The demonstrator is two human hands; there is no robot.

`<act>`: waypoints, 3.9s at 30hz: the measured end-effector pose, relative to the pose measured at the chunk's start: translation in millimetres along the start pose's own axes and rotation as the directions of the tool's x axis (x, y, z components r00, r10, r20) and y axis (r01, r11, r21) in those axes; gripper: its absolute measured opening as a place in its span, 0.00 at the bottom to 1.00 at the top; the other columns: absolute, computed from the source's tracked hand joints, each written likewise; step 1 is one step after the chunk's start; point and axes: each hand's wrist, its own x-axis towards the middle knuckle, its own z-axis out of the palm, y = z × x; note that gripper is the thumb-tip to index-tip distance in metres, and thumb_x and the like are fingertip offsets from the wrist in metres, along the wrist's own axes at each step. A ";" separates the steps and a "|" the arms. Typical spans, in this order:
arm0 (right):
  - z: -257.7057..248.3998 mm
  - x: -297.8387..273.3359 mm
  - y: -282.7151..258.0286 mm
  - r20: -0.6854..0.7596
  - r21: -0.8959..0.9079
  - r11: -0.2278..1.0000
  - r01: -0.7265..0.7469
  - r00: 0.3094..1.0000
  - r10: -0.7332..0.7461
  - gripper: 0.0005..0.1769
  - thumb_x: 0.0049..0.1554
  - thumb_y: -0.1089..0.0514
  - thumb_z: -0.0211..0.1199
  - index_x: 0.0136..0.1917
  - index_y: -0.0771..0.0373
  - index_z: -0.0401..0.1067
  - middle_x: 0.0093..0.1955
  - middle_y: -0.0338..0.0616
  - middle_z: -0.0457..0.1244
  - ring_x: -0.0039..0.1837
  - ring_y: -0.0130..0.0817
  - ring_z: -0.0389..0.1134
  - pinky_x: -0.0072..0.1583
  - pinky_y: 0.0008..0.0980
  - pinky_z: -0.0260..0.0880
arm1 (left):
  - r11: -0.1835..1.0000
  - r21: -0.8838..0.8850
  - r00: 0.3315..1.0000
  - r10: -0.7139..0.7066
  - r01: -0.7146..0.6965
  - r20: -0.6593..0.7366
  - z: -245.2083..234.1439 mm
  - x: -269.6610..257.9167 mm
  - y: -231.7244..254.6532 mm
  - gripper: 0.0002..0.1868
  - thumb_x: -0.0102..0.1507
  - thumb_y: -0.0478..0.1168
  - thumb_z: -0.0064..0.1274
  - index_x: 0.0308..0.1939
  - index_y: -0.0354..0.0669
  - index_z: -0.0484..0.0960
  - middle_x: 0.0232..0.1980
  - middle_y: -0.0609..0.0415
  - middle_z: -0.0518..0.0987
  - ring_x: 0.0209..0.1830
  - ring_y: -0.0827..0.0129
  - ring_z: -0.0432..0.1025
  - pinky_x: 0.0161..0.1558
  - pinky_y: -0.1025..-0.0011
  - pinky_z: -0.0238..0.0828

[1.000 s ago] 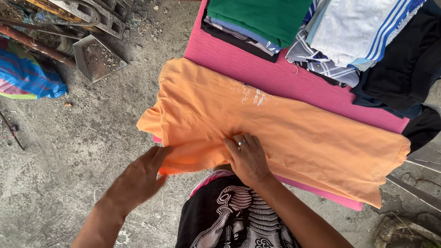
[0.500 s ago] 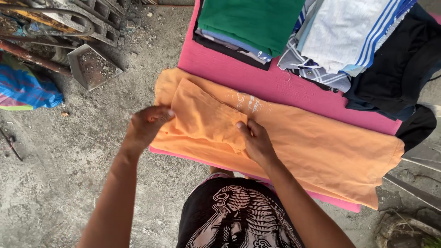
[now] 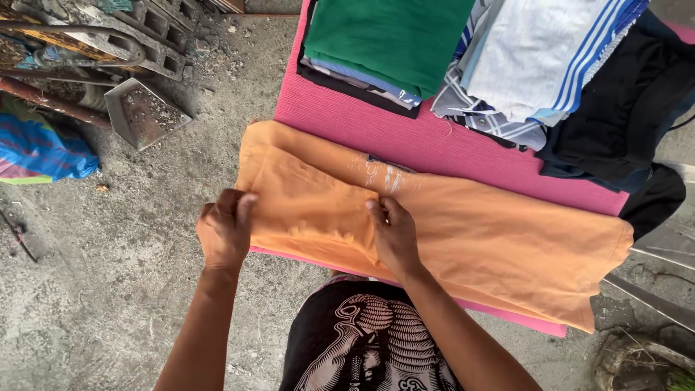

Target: Folding various pieces of laundry, including a green shirt, an orange t-shirt, and black shorts, on a pink surface.

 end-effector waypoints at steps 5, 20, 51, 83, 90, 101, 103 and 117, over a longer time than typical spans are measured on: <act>-13.5 -12.4 -16.8 -0.030 -0.192 0.981 -0.038 0.999 0.033 0.17 0.60 0.46 0.65 0.46 0.63 0.72 0.33 0.42 0.65 0.36 0.36 0.65 0.42 0.38 0.67 | 0.946 0.182 0.957 -0.283 0.268 0.059 11.7 15.0 -12.4 0.17 0.69 0.53 0.54 0.38 0.43 0.83 0.33 0.43 0.83 0.32 0.53 0.79 0.38 0.55 0.75; -48.8 8.5 22.0 0.044 -0.626 0.716 0.309 0.930 -0.364 0.59 0.48 0.41 0.75 0.83 0.51 0.46 0.86 0.53 0.35 0.85 0.59 0.31 0.76 0.72 0.30 | 0.079 -0.852 0.759 -0.503 0.518 0.414 33.4 98.5 -43.1 0.13 0.65 0.36 0.65 0.41 0.43 0.73 0.49 0.48 0.80 0.47 0.61 0.79 0.52 0.63 0.85; -113.5 -45.3 125.9 -0.206 -0.650 0.727 0.221 0.869 -0.449 0.39 0.68 0.45 0.55 0.84 0.64 0.48 0.88 0.58 0.39 0.88 0.63 0.35 0.82 0.66 0.35 | 0.749 0.130 0.752 0.608 -0.650 0.254 125.7 -36.3 124.4 0.36 0.71 0.54 0.46 0.79 0.40 0.59 0.84 0.43 0.53 0.85 0.50 0.44 0.80 0.43 0.41; -300.3 -137.4 247.0 -0.603 -0.068 0.842 -0.535 0.694 0.393 0.22 0.61 0.46 0.66 0.59 0.65 0.77 0.51 0.51 0.70 0.50 0.42 0.72 0.52 0.41 0.71 | 0.697 -0.203 0.629 0.712 -0.688 0.313 153.5 -184.3 230.9 0.20 0.59 0.41 0.62 0.54 0.40 0.80 0.70 0.43 0.67 0.73 0.47 0.60 0.72 0.46 0.56; -307.9 -138.3 264.1 -0.502 0.223 0.820 -0.527 0.659 0.560 0.26 0.56 0.44 0.70 0.56 0.66 0.75 0.41 0.48 0.70 0.41 0.33 0.70 0.45 0.34 0.71 | 0.712 -0.092 0.656 0.683 -0.696 0.321 160.1 -190.1 239.7 0.13 0.60 0.36 0.59 0.47 0.40 0.79 0.70 0.45 0.68 0.73 0.47 0.61 0.70 0.49 0.62; -320.7 -135.9 292.5 -0.202 0.578 0.619 -0.532 0.641 0.741 0.28 0.56 0.45 0.70 0.55 0.71 0.71 0.37 0.47 0.67 0.37 0.34 0.68 0.42 0.35 0.73 | 0.692 -0.082 0.623 0.689 -0.717 0.369 155.1 -189.6 240.3 0.09 0.60 0.35 0.57 0.43 0.38 0.77 0.70 0.42 0.66 0.72 0.45 0.60 0.69 0.47 0.60; -324.4 -134.7 297.0 -0.079 0.678 0.523 -0.517 0.656 0.751 0.23 0.57 0.48 0.68 0.52 0.70 0.71 0.37 0.44 0.66 0.40 0.32 0.69 0.47 0.36 0.76 | 0.696 -0.107 0.624 0.693 -0.710 0.361 155.3 -189.5 241.0 0.09 0.60 0.34 0.57 0.42 0.38 0.77 0.70 0.42 0.66 0.73 0.45 0.59 0.70 0.47 0.60; -321.8 -113.6 335.2 -0.266 0.554 0.775 -0.303 0.818 0.510 0.30 0.56 0.50 0.71 0.63 0.72 0.67 0.51 0.46 0.68 0.52 0.31 0.68 0.56 0.32 0.69 | 0.711 -0.064 0.644 0.669 -0.701 0.370 170.8 -191.2 247.3 0.24 0.62 0.46 0.57 0.58 0.37 0.73 0.77 0.37 0.58 0.79 0.42 0.52 0.75 0.42 0.48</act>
